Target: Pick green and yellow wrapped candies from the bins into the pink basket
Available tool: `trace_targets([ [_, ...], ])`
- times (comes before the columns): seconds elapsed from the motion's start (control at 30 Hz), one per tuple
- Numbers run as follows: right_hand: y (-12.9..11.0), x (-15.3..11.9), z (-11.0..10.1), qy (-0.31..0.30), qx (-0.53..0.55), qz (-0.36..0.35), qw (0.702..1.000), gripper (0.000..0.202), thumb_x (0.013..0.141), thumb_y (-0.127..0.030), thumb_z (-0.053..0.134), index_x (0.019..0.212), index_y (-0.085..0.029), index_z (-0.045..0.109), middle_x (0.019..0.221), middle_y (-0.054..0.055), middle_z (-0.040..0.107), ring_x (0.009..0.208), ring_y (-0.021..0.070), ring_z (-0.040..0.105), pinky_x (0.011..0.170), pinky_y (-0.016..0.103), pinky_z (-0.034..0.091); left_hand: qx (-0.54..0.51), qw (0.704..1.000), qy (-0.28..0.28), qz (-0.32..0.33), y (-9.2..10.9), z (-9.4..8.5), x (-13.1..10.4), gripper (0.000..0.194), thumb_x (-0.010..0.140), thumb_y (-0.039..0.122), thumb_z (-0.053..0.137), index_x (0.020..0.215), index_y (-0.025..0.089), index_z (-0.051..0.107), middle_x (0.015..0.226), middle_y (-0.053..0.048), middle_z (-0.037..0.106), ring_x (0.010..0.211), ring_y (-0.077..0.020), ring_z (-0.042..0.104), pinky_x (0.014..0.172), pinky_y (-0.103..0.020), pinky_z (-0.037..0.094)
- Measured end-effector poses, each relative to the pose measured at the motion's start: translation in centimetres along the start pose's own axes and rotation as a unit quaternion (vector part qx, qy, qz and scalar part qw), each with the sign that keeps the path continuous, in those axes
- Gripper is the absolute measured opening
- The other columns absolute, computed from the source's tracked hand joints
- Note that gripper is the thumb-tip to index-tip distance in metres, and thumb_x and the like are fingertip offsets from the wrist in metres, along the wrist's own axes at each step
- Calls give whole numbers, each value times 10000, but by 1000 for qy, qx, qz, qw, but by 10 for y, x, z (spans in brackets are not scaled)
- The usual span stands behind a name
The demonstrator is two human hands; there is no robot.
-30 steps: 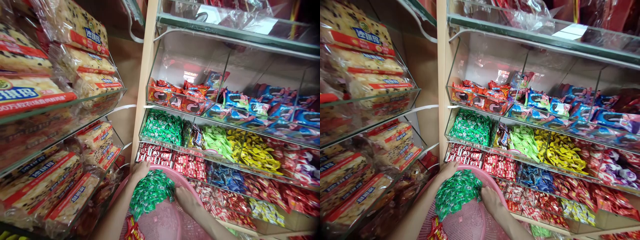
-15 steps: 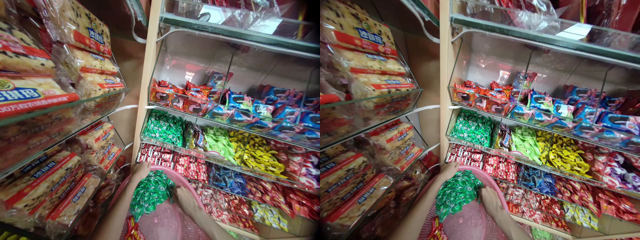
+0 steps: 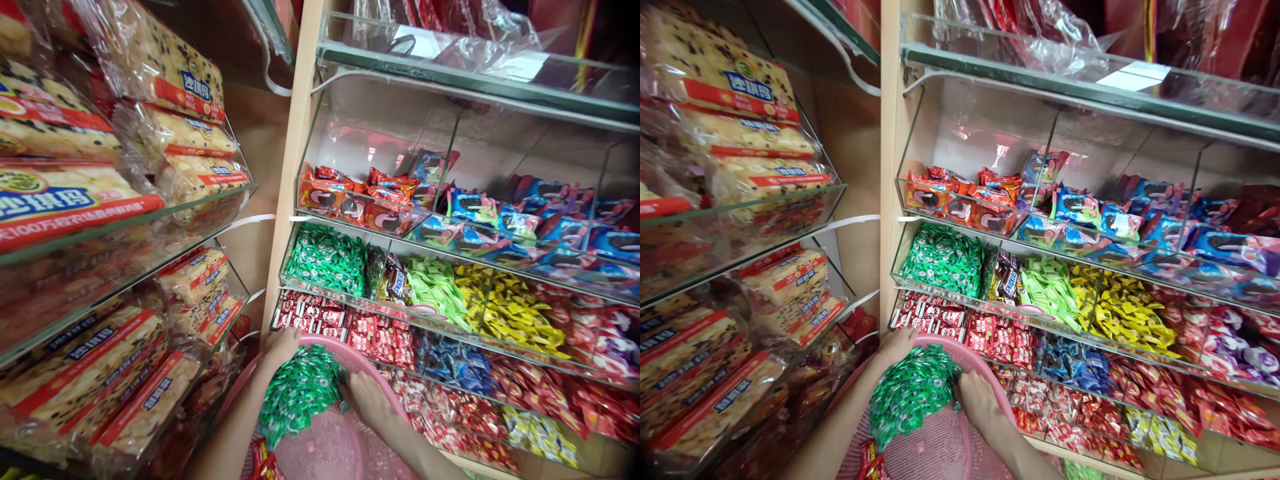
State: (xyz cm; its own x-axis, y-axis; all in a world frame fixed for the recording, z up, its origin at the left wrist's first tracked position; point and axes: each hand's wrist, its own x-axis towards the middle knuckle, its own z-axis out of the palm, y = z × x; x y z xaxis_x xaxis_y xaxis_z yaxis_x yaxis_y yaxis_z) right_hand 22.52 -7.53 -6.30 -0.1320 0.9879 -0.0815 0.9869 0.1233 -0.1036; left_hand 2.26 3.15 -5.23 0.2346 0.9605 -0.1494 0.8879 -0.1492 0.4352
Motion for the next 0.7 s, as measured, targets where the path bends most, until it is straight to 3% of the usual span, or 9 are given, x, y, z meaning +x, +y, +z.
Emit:
trace_targets([
  [0.07, -3, -1, -15, 6, -34, -9, 999, 157, 781, -210, 472, 795, -154, 618, 796, 85, 641, 767, 209, 592, 677, 283, 403, 2, 1000, 1, 2, 1, -1, 0, 508, 865, 422, 160, 931, 217, 621, 984, -85, 644, 911, -243, 592, 769, -337, 415],
  [0.13, -9, 1, -43, 21, -56, -29, 998, 162, 772, -253, 504, 804, -145, 621, 811, 100, 635, 773, 209, 583, 658, 272, 388, 4, 1000, 0, 0, 1, -1, -1, 505, 865, 418, 164, 931, 215, 622, 989, -83, 643, 915, -238, 591, 773, -330, 412],
  [0.3, -34, 23, -155, 67, -65, -78, 993, 320, 842, -322, 419, 650, -144, 602, 642, 62, 590, 559, 125, 520, 517, 232, 300, -1, 1000, 0, -5, 2, -2, -2, 502, 863, 425, 175, 933, 209, 623, 1012, -84, 638, 940, -235, 583, 785, -321, 406],
  [0.37, -39, 36, -197, 109, -89, -91, 986, 292, 865, -291, 387, 739, -149, 608, 675, 52, 593, 595, 117, 519, 551, 224, 304, -3, 1000, -1, -3, 2, -2, -2, 503, 861, 423, 174, 923, 209, 625, 1009, -85, 640, 940, -242, 583, 784, -330, 408],
  [0.43, -39, 51, -225, 140, -140, -100, 975, 194, 845, -214, 426, 825, -149, 608, 781, 65, 604, 711, 138, 531, 620, 232, 316, -1, 1000, 0, -3, 2, -3, -1, 509, 861, 418, 166, 913, 207, 626, 1000, -92, 642, 936, -250, 585, 781, -343, 411],
  [0.53, -36, 70, -241, 97, -215, -129, 963, 166, 756, -96, 518, 857, -159, 634, 897, 80, 607, 909, 197, 496, 737, 282, 304, -1, 1000, 0, -7, 1, -3, 0, 507, 860, 409, 166, 916, 203, 626, 997, -102, 641, 931, -252, 586, 780, -349, 413],
  [0.63, -33, 83, -237, 14, -236, -131, 963, 203, 681, -42, 567, 805, -172, 664, 889, 69, 626, 963, 212, 473, 798, 326, 274, -4, 1000, 0, -7, 0, -1, 1, 507, 858, 415, 168, 926, 202, 622, 1006, -104, 638, 933, -253, 586, 782, -353, 414],
  [0.7, -32, 87, -233, -10, -240, -126, 963, 175, 668, -46, 577, 751, -170, 670, 842, 62, 640, 954, 208, 483, 807, 332, 270, -4, 1000, 3, -5, -1, 1, 3, 515, 858, 424, 161, 925, 202, 621, 1015, -105, 636, 939, -257, 584, 787, -359, 413],
])
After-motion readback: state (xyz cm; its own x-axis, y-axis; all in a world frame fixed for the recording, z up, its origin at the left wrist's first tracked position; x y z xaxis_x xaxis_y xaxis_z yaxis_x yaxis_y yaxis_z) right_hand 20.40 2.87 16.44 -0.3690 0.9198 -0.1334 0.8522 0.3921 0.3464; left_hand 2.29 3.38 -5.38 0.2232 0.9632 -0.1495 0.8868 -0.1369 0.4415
